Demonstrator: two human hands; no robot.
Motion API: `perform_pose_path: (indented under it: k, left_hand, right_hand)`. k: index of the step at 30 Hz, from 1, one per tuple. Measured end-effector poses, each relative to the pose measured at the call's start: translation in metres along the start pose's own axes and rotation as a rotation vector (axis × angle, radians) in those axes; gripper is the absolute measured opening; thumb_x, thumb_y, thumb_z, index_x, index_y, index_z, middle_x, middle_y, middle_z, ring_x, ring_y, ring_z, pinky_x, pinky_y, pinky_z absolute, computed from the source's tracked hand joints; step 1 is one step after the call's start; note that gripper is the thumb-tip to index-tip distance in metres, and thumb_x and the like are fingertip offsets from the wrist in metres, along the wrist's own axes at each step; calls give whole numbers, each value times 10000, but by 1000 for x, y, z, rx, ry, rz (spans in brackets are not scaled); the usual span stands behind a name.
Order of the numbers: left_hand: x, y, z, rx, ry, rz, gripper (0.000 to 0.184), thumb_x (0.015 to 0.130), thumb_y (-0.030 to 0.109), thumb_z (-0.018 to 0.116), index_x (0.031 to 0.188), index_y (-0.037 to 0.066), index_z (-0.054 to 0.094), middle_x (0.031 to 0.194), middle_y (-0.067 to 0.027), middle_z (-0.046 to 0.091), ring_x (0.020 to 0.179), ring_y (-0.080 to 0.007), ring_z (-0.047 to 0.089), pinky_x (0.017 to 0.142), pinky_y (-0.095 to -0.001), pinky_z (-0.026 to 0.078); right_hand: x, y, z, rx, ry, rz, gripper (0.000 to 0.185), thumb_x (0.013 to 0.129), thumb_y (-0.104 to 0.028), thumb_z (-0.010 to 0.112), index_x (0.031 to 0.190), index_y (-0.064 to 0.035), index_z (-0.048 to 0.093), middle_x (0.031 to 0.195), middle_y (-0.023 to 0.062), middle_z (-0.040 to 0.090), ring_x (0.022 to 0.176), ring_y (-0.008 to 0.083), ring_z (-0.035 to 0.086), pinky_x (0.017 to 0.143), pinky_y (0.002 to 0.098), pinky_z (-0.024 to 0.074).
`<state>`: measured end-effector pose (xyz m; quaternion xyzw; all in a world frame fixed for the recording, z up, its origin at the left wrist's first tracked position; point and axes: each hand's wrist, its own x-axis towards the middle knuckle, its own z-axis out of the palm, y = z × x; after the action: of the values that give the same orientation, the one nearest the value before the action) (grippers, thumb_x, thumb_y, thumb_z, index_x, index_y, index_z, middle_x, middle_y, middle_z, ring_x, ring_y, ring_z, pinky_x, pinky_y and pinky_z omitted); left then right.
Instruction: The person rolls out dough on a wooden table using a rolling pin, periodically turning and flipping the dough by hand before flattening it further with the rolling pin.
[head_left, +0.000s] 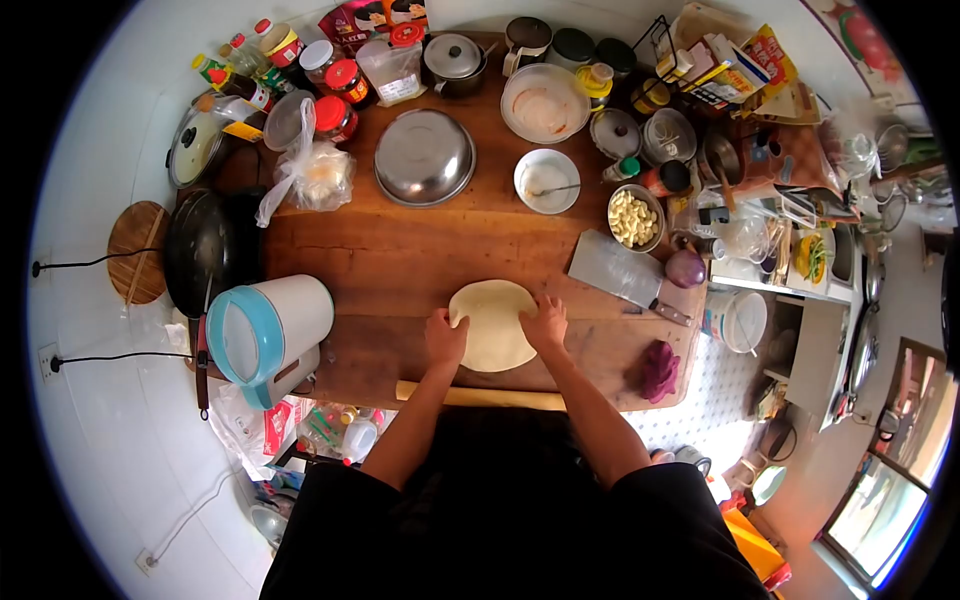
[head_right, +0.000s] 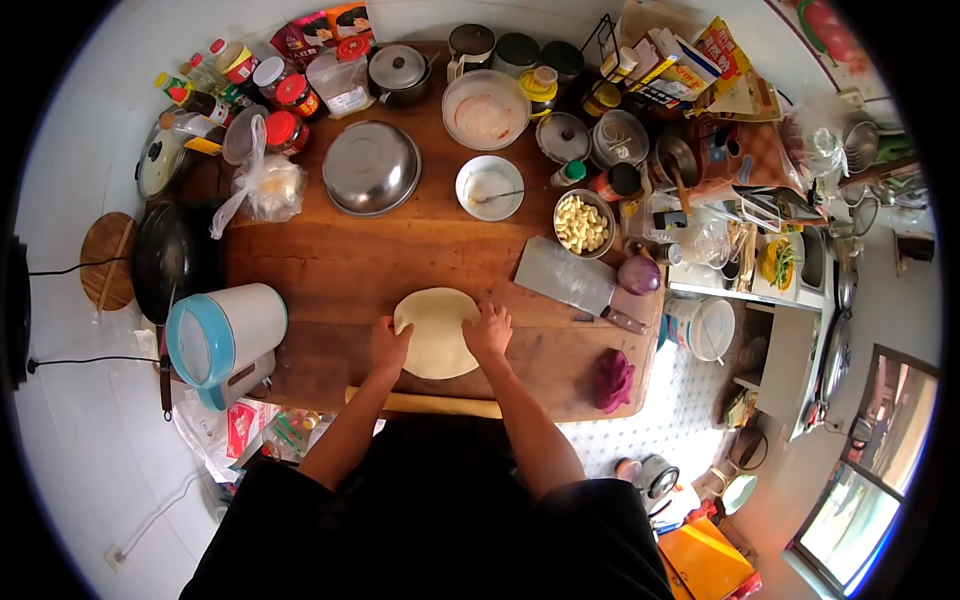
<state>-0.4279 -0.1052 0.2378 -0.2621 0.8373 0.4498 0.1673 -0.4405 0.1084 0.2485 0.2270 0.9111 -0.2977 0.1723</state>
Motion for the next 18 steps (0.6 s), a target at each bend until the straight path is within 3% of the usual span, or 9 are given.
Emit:
perform_pose_path:
  k: [3, 6, 8, 10, 11, 12, 14, 16, 18]
  left_hand:
    - [-3, -1, -4, 107, 25, -20, 384, 861, 245, 804, 1107, -14, 664, 977, -151, 707, 894, -302, 692, 819, -424, 539]
    - [18, -15, -8, 70, -55, 23, 306, 871, 212, 775, 1067, -4, 680, 948, -162, 716, 870, -310, 698, 761, -446, 541]
    - [29, -14, -19, -54, -207, -70, 274, 883, 191, 764, 1060, -3, 687, 961, -140, 724, 879, -263, 695, 756, -418, 539]
    - [41, -9, -29, -161, -422, -108, 210, 909, 139, 742, 1062, 1, 702, 940, -72, 728, 886, -157, 673, 754, -357, 532]
    - [38, -12, -30, -166, -425, -107, 210, 909, 139, 742, 1062, 1, 702, 940, -72, 728, 886, -157, 673, 754, -357, 532]
    - [28, -10, -36, -244, -380, -71, 204, 922, 128, 735, 1071, -6, 698, 936, -71, 727, 882, -158, 674, 755, -356, 533]
    - [15, 11, -63, -319, -338, -35, 199, 935, 117, 728, 1081, -13, 695, 932, -70, 726, 879, -158, 675, 757, -355, 534]
    - [1, 58, -110, -391, -271, 297, 157, 958, 92, 711, 1075, -9, 684, 953, -95, 737, 879, -220, 700, 774, -353, 538]
    - [-14, 89, -143, -149, -210, 481, 142, 966, 90, 701, 1070, -4, 677, 976, -110, 736, 891, -266, 702, 788, -361, 542]
  right_hand:
    - [3, 3, 1, 95, 55, -67, 431, 789, -223, 814, 1170, -69, 685, 1142, 157, 699, 1077, 367, 677, 903, 491, 555]
    - [10, -4, -18, 213, -84, 16, 387, 799, -214, 798, 1135, -37, 725, 1005, 161, 750, 951, 323, 737, 822, 444, 577]
    - [8, -21, -44, 195, -288, -150, 365, 810, -189, 780, 1127, -13, 742, 878, 176, 752, 843, 293, 751, 766, 410, 581]
    - [-7, -31, -47, 241, -222, -207, 351, 811, -182, 777, 1111, -3, 748, 870, 182, 746, 840, 289, 748, 768, 403, 578]
    - [-19, -33, -47, 287, -173, -254, 337, 812, -174, 774, 1095, 7, 754, 862, 188, 739, 836, 284, 745, 769, 396, 575]
    - [-32, -40, -57, 267, -216, -256, 372, 847, -171, 745, 1198, -48, 728, 1038, 195, 759, 961, 366, 732, 831, 439, 577]
    - [-59, -76, -111, 343, -208, -231, 318, 859, -138, 737, 1165, -52, 731, 1021, 180, 752, 927, 373, 718, 811, 446, 571]
    - [-66, -79, -133, 419, -201, -208, 266, 872, -106, 730, 1133, -56, 734, 1004, 166, 745, 893, 380, 704, 792, 453, 564]
    - [-58, -68, -144, 228, 39, -664, 195, 850, -18, 706, 1038, -67, 725, 1010, 104, 726, 900, 329, 682, 798, 453, 541]
